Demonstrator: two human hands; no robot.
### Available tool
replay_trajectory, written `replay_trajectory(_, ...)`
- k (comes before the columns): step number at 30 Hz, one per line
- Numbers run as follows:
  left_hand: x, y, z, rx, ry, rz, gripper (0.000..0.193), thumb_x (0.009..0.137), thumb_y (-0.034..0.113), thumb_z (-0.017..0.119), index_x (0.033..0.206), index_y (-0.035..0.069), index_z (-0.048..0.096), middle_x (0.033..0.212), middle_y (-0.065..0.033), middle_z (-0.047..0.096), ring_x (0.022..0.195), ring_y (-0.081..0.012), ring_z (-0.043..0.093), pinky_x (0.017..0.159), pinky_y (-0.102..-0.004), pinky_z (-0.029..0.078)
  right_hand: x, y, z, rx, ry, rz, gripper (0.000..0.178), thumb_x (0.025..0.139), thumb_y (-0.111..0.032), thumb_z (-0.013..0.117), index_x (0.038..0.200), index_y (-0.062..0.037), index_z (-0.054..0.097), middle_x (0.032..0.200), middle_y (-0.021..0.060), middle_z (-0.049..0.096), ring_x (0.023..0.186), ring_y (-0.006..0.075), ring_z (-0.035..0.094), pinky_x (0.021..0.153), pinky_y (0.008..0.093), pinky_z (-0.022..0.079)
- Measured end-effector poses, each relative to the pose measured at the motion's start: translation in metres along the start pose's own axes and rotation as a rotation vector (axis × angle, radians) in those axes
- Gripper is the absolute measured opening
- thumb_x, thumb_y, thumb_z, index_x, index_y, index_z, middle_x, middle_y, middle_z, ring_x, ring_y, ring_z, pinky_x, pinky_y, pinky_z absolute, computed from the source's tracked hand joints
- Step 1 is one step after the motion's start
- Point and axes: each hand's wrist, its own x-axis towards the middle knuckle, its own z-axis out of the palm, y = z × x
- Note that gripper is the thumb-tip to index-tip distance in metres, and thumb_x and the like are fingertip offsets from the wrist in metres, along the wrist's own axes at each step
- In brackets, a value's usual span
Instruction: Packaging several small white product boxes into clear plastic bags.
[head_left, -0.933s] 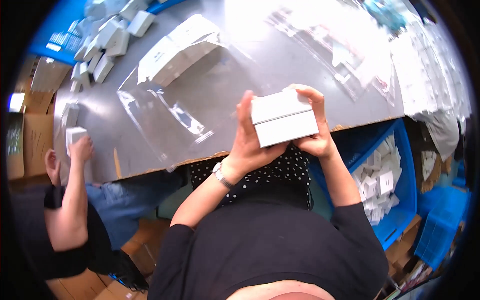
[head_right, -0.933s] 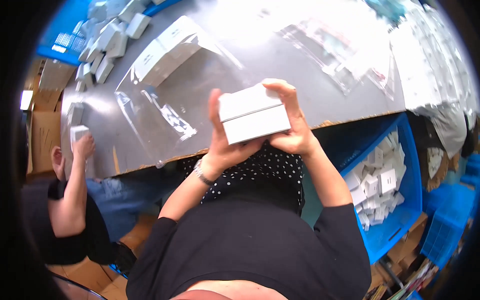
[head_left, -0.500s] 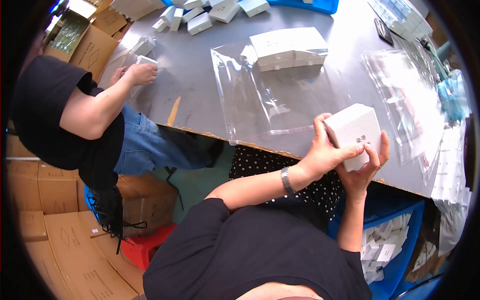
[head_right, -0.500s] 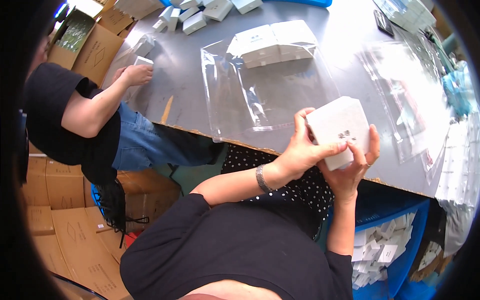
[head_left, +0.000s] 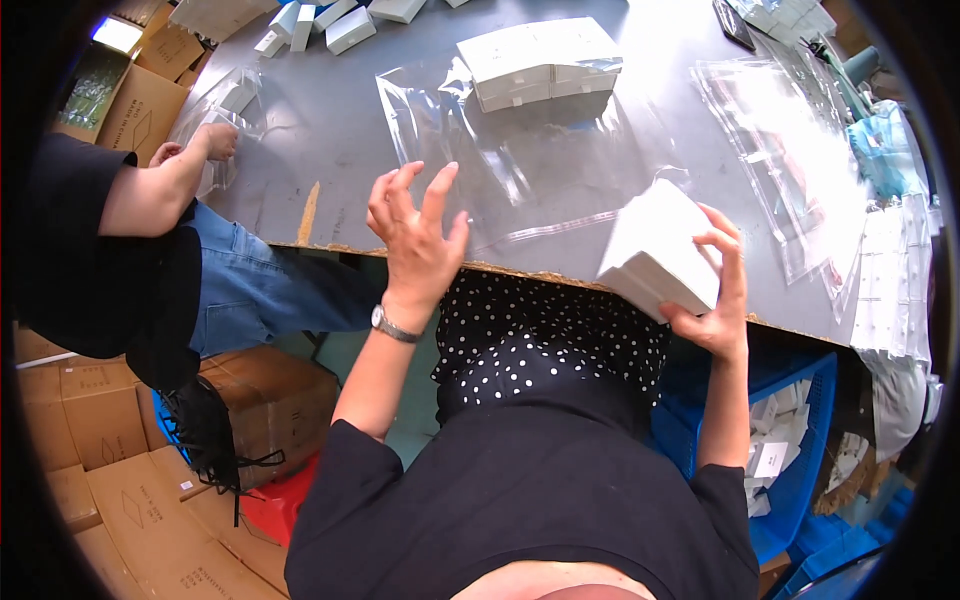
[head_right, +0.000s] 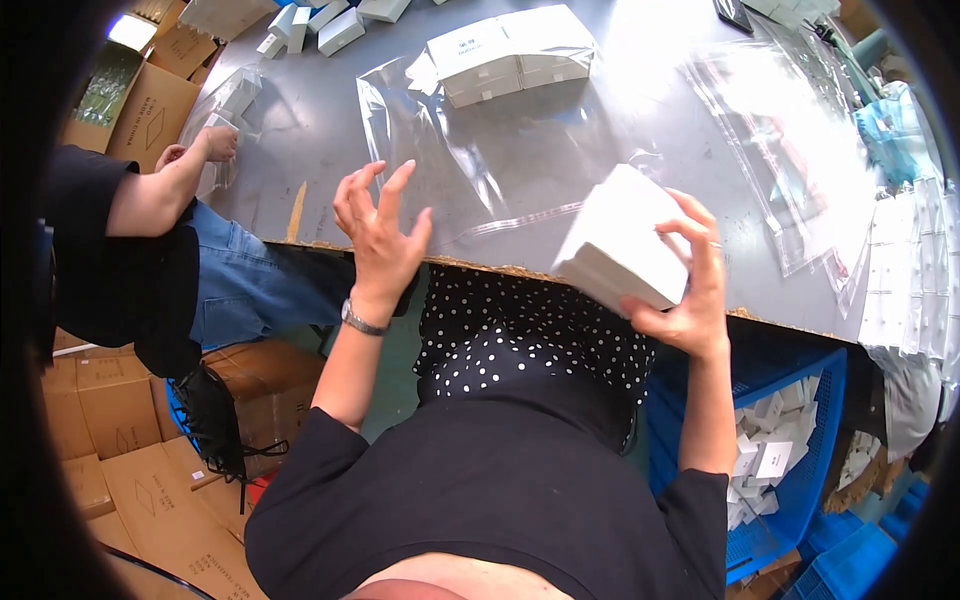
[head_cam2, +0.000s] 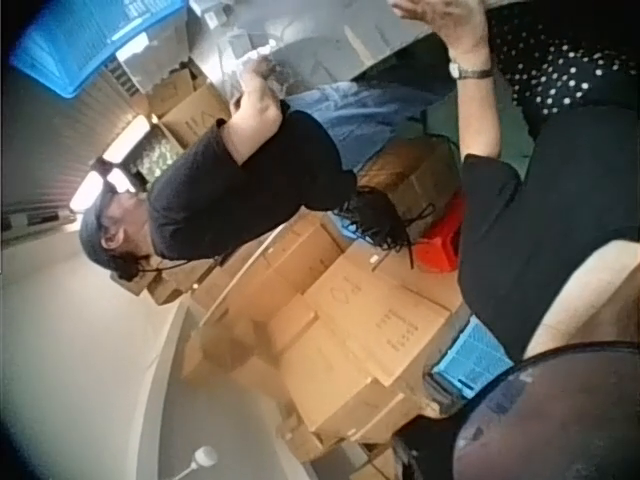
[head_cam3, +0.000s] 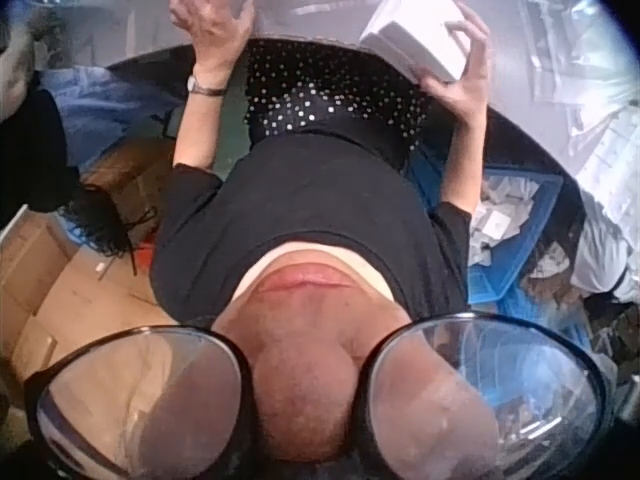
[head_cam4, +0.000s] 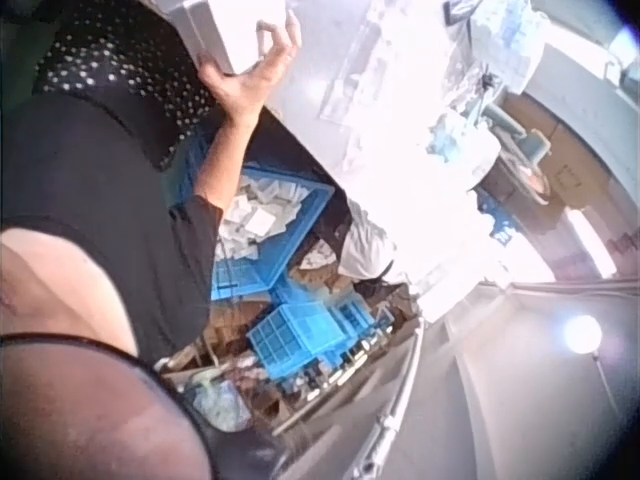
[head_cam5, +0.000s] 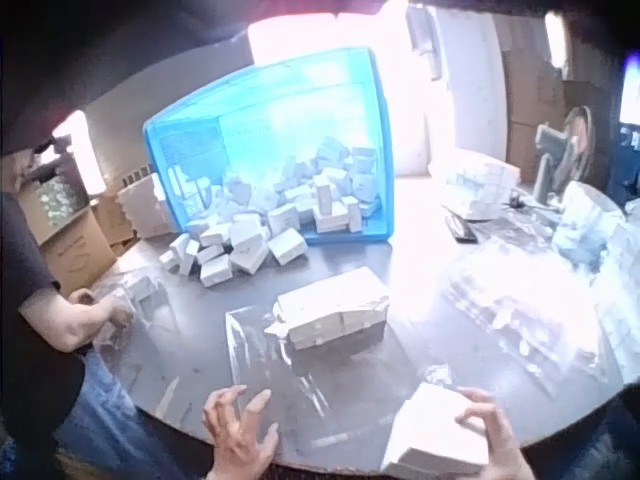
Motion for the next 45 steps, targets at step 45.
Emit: replay_trajectory(45,-0.015,0.003,0.008,-0.509,0.121,-0.281,0.014,0.086,0.003,0.066,0.093,0.004,0.053,0.079,-0.0086,0.057,0.055,-0.0165,0.054,0.051,-0.0297,0.045,0.138,-0.026,0.169,-0.144,0.096,-0.057,0.084,0.058,-0.033,0.086,0.126,0.0020,0.050,0.131,0.0277,0.041,0.115,0.0446,0.052,0.093,0.0481,0.049)
